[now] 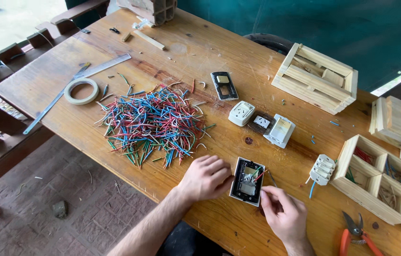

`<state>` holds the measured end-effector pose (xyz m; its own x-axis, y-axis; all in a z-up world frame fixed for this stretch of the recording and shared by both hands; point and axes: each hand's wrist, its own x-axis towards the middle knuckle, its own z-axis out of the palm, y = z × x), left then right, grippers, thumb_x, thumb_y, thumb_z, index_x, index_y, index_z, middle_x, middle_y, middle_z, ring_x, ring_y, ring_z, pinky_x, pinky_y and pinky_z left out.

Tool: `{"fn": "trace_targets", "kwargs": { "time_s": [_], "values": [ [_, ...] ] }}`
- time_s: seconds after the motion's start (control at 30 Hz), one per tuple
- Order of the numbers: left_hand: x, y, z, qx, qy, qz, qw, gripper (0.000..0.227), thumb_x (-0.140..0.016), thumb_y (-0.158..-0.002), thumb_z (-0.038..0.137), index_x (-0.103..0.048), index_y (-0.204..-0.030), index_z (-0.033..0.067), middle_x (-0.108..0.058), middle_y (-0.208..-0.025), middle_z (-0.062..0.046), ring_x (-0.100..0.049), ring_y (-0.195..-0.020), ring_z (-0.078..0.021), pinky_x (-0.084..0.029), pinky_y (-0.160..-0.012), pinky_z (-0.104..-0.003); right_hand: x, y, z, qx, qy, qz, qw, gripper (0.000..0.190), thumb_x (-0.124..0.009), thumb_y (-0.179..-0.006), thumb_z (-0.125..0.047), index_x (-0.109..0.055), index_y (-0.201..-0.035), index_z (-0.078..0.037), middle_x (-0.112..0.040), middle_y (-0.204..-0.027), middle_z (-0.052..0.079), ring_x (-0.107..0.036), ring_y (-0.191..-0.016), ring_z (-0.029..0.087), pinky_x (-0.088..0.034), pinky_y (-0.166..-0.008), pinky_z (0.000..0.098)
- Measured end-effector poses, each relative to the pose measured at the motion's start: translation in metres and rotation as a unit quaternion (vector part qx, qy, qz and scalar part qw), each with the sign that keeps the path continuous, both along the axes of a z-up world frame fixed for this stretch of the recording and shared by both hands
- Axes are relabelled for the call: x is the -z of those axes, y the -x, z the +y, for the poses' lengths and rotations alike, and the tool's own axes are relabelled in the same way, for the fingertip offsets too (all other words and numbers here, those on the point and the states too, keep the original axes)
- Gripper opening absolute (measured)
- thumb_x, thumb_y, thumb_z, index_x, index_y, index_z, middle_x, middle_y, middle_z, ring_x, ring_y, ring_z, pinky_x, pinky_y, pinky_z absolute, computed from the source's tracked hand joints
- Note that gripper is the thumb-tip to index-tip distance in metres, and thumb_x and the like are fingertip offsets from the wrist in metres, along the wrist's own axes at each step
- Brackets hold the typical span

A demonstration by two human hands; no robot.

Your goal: The person wires an electrical switch by stripping colored wires with pliers and securing them into the switch terminals using a screwdriver. The person repeats this process for multiple wires of different colors.

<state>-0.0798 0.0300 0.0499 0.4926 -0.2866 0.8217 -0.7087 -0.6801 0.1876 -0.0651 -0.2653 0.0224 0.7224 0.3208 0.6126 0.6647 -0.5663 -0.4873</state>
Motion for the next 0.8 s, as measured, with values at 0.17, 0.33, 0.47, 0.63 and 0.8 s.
{"fn": "trace_targets", "kwargs": {
  "time_s": [0.17,0.33,0.47,0.63,0.8],
  "values": [
    [0.013,0.037,0.024,-0.051,0.040,0.012,0.998,0.023,-0.075,-0.111,0.013,-0.064,-0.091,0.0099,-0.068,-0.090,-0.005,-0.064,-0.068,-0.0243,-0.051,-0.061,-0.036,-0.008,0.005,0.002,-0.016,-0.006,-0.052,0.998,0.006,-0.086,-0.099,-0.016,-0.085,-0.105,-0.013,-0.074,-0.071,-0.004,-0.061,-0.055,0.009,-0.055,-0.061,0.0263],
    [0.033,0.065,0.087,-0.149,0.080,0.036,0.985,0.045,-0.075,-0.109,0.018,-0.046,-0.075,0.0158,-0.044,-0.068,-0.001,-0.045,-0.051,-0.0239,-0.039,-0.047,-0.040,-0.021,-0.001,0.007,-0.009,-0.002,-0.114,0.993,0.006,-0.086,-0.100,-0.010,-0.086,-0.105,-0.007,-0.077,-0.075,0.000,-0.062,-0.058,0.010,-0.056,-0.065,0.0269],
    [0.055,0.069,0.124,-0.216,0.175,0.092,0.956,0.053,-0.075,-0.109,0.018,-0.039,-0.071,0.0137,-0.041,-0.065,-0.001,-0.037,-0.052,-0.0217,-0.031,-0.051,-0.041,-0.071,-0.010,0.047,-0.082,0.064,-0.132,0.986,0.004,-0.085,-0.099,-0.013,-0.084,-0.102,-0.010,-0.075,-0.073,-0.002,-0.060,-0.053,0.012,-0.054,-0.059,0.0312],
    [0.078,0.065,0.130,-0.258,0.215,0.204,0.920,0.051,-0.075,-0.111,0.031,-0.043,-0.075,0.0139,-0.047,-0.065,-0.002,-0.044,-0.057,-0.0238,-0.039,-0.056,-0.043,-0.110,-0.024,0.111,-0.157,0.148,-0.112,0.970,0.001,-0.080,-0.102,-0.017,-0.081,-0.102,-0.016,-0.085,-0.085,-0.003,-0.074,-0.061,0.014,-0.057,-0.061,0.0334],
    [0.072,0.067,0.135,-0.229,0.295,0.218,0.902,0.055,-0.072,-0.112,0.030,-0.036,-0.074,0.0152,-0.040,-0.064,0.000,-0.038,-0.060,-0.0179,-0.034,-0.060,-0.039,-0.107,-0.044,0.162,-0.207,0.246,-0.034,0.946,0.003,-0.080,-0.103,-0.023,-0.081,-0.101,-0.021,-0.088,-0.094,-0.009,-0.081,-0.076,0.012,-0.061,-0.068,0.0367]
  ]
}}
